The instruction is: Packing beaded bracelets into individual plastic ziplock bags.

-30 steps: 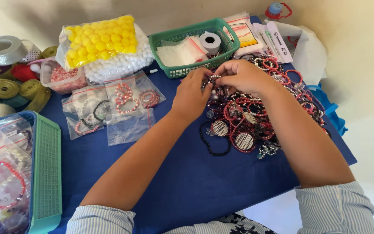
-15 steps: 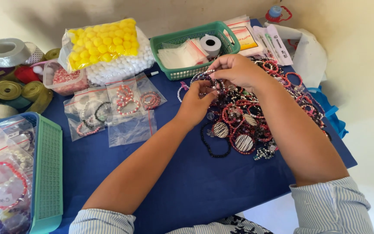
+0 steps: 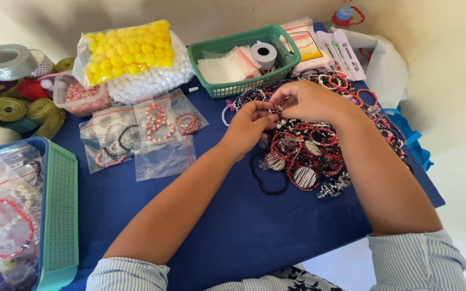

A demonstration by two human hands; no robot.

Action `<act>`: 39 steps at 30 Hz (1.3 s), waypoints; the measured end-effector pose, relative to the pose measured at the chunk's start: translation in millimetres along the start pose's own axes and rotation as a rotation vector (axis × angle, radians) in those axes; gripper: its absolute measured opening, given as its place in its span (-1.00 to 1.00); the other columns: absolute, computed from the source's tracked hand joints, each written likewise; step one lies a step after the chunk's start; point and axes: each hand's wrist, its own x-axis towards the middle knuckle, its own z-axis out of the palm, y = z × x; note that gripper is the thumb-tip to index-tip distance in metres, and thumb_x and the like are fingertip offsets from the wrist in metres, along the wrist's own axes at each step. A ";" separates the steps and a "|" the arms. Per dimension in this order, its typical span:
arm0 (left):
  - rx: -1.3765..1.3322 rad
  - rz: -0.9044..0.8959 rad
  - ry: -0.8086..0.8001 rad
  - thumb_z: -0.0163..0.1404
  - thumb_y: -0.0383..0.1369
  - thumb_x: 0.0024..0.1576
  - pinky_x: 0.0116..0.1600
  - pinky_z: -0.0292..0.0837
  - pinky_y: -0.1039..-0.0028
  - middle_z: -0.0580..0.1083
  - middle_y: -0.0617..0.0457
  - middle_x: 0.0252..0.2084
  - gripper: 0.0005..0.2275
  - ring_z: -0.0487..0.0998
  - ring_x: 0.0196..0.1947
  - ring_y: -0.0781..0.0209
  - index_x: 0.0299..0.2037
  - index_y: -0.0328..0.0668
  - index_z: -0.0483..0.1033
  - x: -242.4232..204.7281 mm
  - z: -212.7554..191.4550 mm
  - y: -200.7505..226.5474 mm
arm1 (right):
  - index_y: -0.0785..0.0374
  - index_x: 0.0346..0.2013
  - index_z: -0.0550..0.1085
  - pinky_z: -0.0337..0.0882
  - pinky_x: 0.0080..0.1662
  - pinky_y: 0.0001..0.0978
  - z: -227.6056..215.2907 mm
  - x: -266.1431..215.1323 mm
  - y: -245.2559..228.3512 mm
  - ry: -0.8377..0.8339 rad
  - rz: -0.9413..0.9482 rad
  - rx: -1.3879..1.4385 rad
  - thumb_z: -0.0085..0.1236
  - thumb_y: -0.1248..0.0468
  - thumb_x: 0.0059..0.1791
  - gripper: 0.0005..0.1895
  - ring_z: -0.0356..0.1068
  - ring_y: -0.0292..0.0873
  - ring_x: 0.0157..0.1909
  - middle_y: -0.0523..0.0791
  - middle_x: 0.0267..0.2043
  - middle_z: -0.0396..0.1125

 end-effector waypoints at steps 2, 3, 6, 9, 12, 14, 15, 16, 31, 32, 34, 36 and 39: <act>0.019 -0.033 0.014 0.02 -0.41 0.16 -0.19 0.48 0.51 0.55 0.12 -0.07 -0.69 0.56 -0.16 0.37 0.12 -0.15 0.39 -7.1 5.3 8.0 | 0.22 -0.06 0.58 0.50 -0.07 -0.34 1.3 -2.2 -7.5 0.012 -0.041 -0.144 0.30 0.34 -0.23 -0.58 0.50 -0.20 -0.13 -0.08 -0.16 0.48; 0.039 -0.065 0.029 0.05 -0.41 0.17 -0.19 0.46 0.51 0.53 0.11 -0.08 -0.70 0.55 -0.15 0.38 0.11 -0.16 0.39 -10.8 7.8 12.1 | 0.25 -0.12 0.59 0.48 -0.10 -0.30 2.0 -3.2 -11.3 0.024 -0.084 -0.289 0.38 0.35 -0.28 -0.58 0.47 -0.13 -0.17 -0.05 -0.22 0.43; 0.093 0.143 -0.096 0.11 -0.57 0.03 -0.12 0.53 0.45 0.53 0.02 -0.07 -0.62 0.57 -0.15 0.29 0.07 -0.24 0.40 -4.1 0.2 -12.2 | 0.26 -0.18 0.59 0.50 -0.12 -0.29 5.5 -8.1 -28.2 -0.021 0.095 -0.274 0.29 0.37 -0.31 -0.61 0.53 -0.15 -0.18 -0.10 -0.23 0.45; 0.278 0.269 -0.116 0.18 -0.64 0.00 0.00 0.54 0.47 0.49 0.02 -0.09 -0.59 0.55 -0.12 0.29 0.06 -0.26 0.39 -17.7 2.4 -2.4 | 0.25 -0.17 0.61 0.47 -0.11 -0.25 10.2 -3.2 -10.4 -0.085 0.032 -0.334 0.28 0.35 -0.27 -0.63 0.47 -0.10 -0.15 -0.05 -0.19 0.39; 0.218 0.291 -0.086 0.09 -0.67 0.05 0.00 0.57 0.48 0.50 0.04 -0.11 -0.64 0.56 -0.11 0.30 0.05 -0.26 0.39 -9.4 0.7 -15.1 | 0.32 -0.18 0.60 0.43 -0.05 -0.24 10.0 0.8 10.7 -0.045 -0.106 -0.416 0.28 0.34 -0.26 -0.65 0.44 -0.06 -0.09 -0.02 -0.15 0.39; 0.193 0.282 -0.069 0.09 -0.67 0.06 0.00 0.57 0.48 0.50 0.03 -0.12 -0.65 0.56 -0.12 0.30 0.05 -0.27 0.40 -10.3 -2.0 -8.1 | 0.28 -0.20 0.63 0.45 -0.06 -0.26 7.2 -2.6 -1.5 -0.077 -0.055 -0.382 0.25 0.32 -0.23 -0.69 0.44 -0.09 -0.10 -0.03 -0.16 0.38; 0.170 0.273 -0.056 0.10 -0.68 0.07 0.00 0.57 0.49 0.50 0.02 -0.12 -0.66 0.57 -0.12 0.30 0.04 -0.27 0.41 -10.5 -3.0 -4.7 | 0.25 -0.22 0.66 0.46 -0.06 -0.28 5.7 -4.8 -7.3 -0.105 -0.002 -0.348 0.21 0.31 -0.20 -0.73 0.45 -0.12 -0.12 -0.05 -0.16 0.38; 0.171 0.273 -0.055 0.10 -0.68 0.07 0.00 0.57 0.49 0.50 0.02 -0.12 -0.66 0.57 -0.12 0.30 0.04 -0.27 0.41 -11.6 -3.4 -0.6 | 0.25 -0.22 0.66 0.46 -0.06 -0.28 4.0 -7.3 -14.1 -0.105 -0.003 -0.348 0.21 0.31 -0.20 -0.73 0.45 -0.12 -0.12 -0.05 -0.16 0.38; 0.011 0.364 0.106 0.12 -0.65 0.11 -0.02 0.51 0.55 0.47 0.06 -0.15 -0.68 0.53 -0.16 0.36 0.06 -0.30 0.40 -26.4 -20.4 55.0 | 0.32 -0.27 0.58 0.33 -0.19 -0.35 -0.1 -3.1 -64.6 -0.096 0.150 0.001 0.33 0.18 -0.01 -0.76 0.33 -0.30 -0.27 -0.13 -0.34 0.44; -0.007 0.404 0.101 0.11 -0.65 0.13 0.01 0.51 0.54 0.47 0.05 -0.13 -0.69 0.53 -0.13 0.36 0.06 -0.30 0.41 -26.8 -23.6 55.5 | 0.31 -0.28 0.52 0.40 -0.14 -0.41 2.2 -1.0 -66.5 -0.101 0.097 0.128 0.33 0.23 -0.07 -0.78 0.43 -0.33 -0.22 -0.17 -0.32 0.48; -0.024 0.445 0.096 0.11 -0.65 0.15 0.04 0.51 0.54 0.47 0.05 -0.11 -0.70 0.52 -0.11 0.36 0.07 -0.31 0.41 -28.5 -28.2 60.8 | 0.29 -0.28 0.46 0.47 -0.09 -0.47 8.9 3.8 -72.3 -0.108 0.041 0.254 0.33 0.28 -0.12 -0.76 0.53 -0.37 -0.17 -0.22 -0.31 0.51; -0.069 0.400 0.108 0.12 -0.65 0.12 0.02 0.52 0.54 0.47 0.04 -0.12 -0.69 0.54 -0.12 0.34 0.05 -0.29 0.39 -32.4 -31.3 69.4 | 0.21 -0.08 0.43 0.39 -0.23 -0.41 18.8 8.9 -80.3 -0.089 -0.042 0.189 0.39 0.36 -0.17 -0.59 0.38 -0.31 -0.27 -0.22 -0.29 0.40; -0.053 0.411 0.133 0.11 -0.64 0.13 0.03 0.53 0.53 0.47 0.04 -0.11 -0.69 0.53 -0.11 0.34 0.06 -0.28 0.40 -40.2 -39.1 78.9 | 0.22 -0.15 0.42 0.48 -0.20 -0.43 26.7 17.7 -73.7 -0.180 -0.032 0.286 0.33 0.34 -0.14 -0.68 0.53 -0.26 -0.25 -0.14 -0.35 0.46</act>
